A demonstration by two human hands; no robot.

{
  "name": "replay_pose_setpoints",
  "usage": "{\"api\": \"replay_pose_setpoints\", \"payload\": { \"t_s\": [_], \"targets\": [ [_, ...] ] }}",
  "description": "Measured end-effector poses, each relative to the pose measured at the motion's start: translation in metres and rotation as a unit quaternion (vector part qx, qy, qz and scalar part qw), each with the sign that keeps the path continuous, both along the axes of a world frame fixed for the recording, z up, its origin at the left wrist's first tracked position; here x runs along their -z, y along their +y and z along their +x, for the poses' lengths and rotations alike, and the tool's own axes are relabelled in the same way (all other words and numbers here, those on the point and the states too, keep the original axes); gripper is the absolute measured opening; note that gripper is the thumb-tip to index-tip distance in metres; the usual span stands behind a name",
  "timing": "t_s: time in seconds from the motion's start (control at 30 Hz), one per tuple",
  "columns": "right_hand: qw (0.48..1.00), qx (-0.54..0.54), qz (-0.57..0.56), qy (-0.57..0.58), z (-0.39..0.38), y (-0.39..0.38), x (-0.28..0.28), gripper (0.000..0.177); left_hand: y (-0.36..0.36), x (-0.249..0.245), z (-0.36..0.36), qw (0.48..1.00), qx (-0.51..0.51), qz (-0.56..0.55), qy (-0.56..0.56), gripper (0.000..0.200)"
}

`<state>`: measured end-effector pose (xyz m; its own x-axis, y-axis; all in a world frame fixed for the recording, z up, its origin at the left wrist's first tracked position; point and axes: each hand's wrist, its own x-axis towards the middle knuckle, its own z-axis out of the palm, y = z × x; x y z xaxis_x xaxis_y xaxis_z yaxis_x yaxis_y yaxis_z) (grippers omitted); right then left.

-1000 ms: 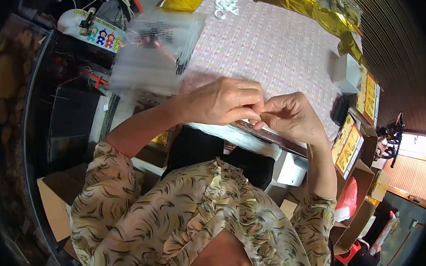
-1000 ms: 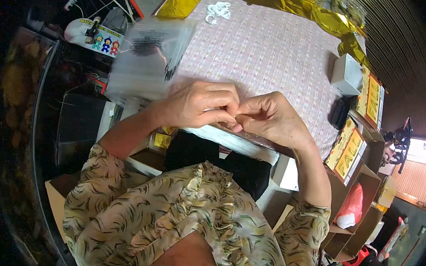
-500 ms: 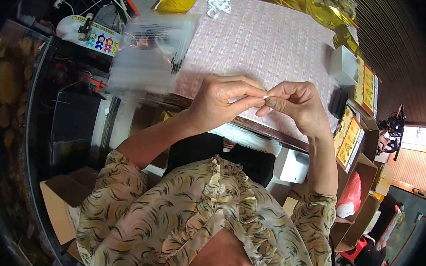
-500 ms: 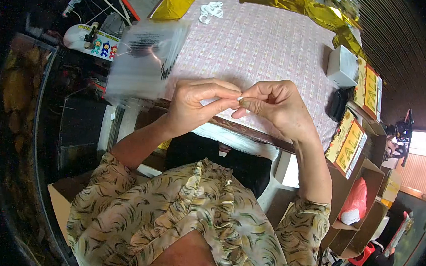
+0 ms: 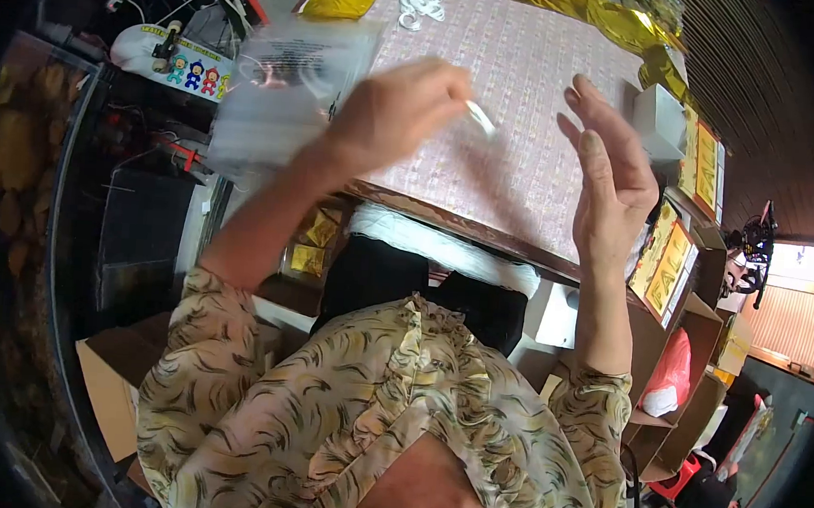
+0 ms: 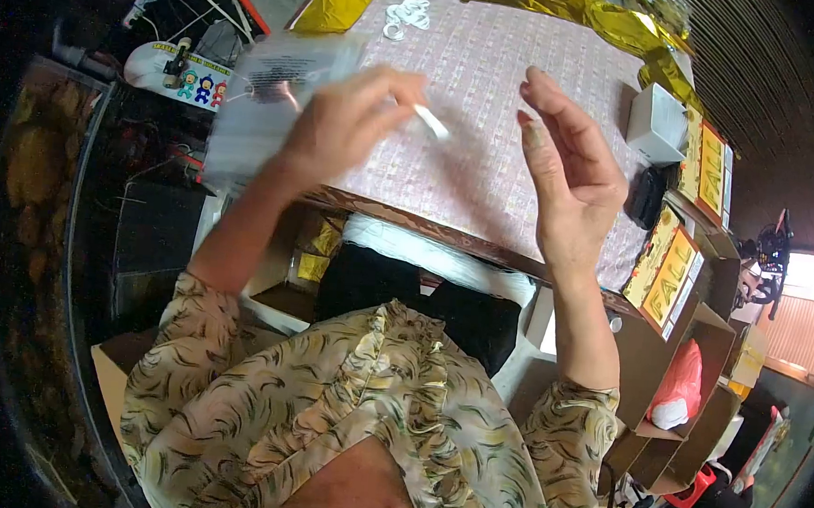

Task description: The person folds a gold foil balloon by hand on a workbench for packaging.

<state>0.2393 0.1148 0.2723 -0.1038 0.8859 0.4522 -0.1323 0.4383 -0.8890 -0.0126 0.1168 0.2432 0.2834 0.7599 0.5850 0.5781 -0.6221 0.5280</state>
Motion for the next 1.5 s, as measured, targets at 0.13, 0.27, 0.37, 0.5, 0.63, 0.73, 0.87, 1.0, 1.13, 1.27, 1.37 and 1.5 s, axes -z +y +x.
{"api": "replay_pose_setpoints", "payload": {
  "t_s": [0.13, 0.27, 0.37, 0.5, 0.63, 0.73, 0.87, 1.0, 1.13, 1.27, 1.37, 1.5],
  "targets": [
    [0.991, -0.013, -0.100, -0.093, 0.019, 0.011, 0.027, 0.031, 0.088, 0.018, -0.067, 0.994, 0.040, -0.090, 0.053, 0.019],
    [0.971, -0.054, -0.185, -0.141, 0.034, 0.021, 0.060, 0.028, 0.173, 0.040, -0.104, 0.982, 0.017, -0.131, 0.133, 0.025],
    [0.971, -0.042, -0.179, -0.155, 0.041, 0.026, 0.080, 0.024, 0.223, 0.057, -0.111, 0.959, -0.029, -0.206, 0.194, 0.027],
    [0.959, -0.034, -0.222, -0.171, 0.043, 0.029, 0.091, 0.020, 0.255, 0.074, -0.115, 0.933, -0.071, -0.281, 0.214, 0.027],
    [0.951, -0.044, -0.268, -0.150, 0.042, 0.029, 0.099, 0.020, 0.266, 0.089, -0.115, 0.939, -0.069, -0.252, 0.225, 0.033],
    [0.949, -0.051, -0.288, -0.120, 0.040, 0.028, 0.099, 0.020, 0.262, 0.108, -0.114, 0.972, -0.079, -0.138, 0.174, 0.038],
    [0.948, -0.053, -0.292, -0.113, 0.035, 0.027, 0.101, 0.021, 0.235, 0.118, -0.076, 0.959, -0.143, -0.042, 0.243, 0.066],
    [0.950, -0.057, -0.281, -0.121, 0.032, 0.028, 0.105, 0.021, 0.229, 0.132, -0.046, 0.895, -0.201, -0.170, 0.359, 0.089],
    [0.954, -0.062, -0.277, -0.100, 0.035, 0.023, 0.105, 0.021, 0.218, 0.121, -0.037, 0.866, -0.209, -0.202, 0.406, 0.084],
    [0.955, -0.063, -0.283, -0.067, 0.041, 0.014, 0.093, 0.021, 0.202, 0.108, -0.041, 0.919, -0.203, 0.100, 0.324, 0.060],
    [0.960, -0.079, -0.232, -0.137, 0.061, -0.004, 0.070, 0.022, 0.188, 0.074, -0.032, 0.954, -0.186, 0.089, 0.219, 0.054],
    [0.923, -0.167, -0.256, -0.234, 0.098, -0.062, 0.058, 0.023, 0.095, 0.023, -0.015, 0.998, -0.044, 0.033, 0.010, 0.043]
  ]
}}
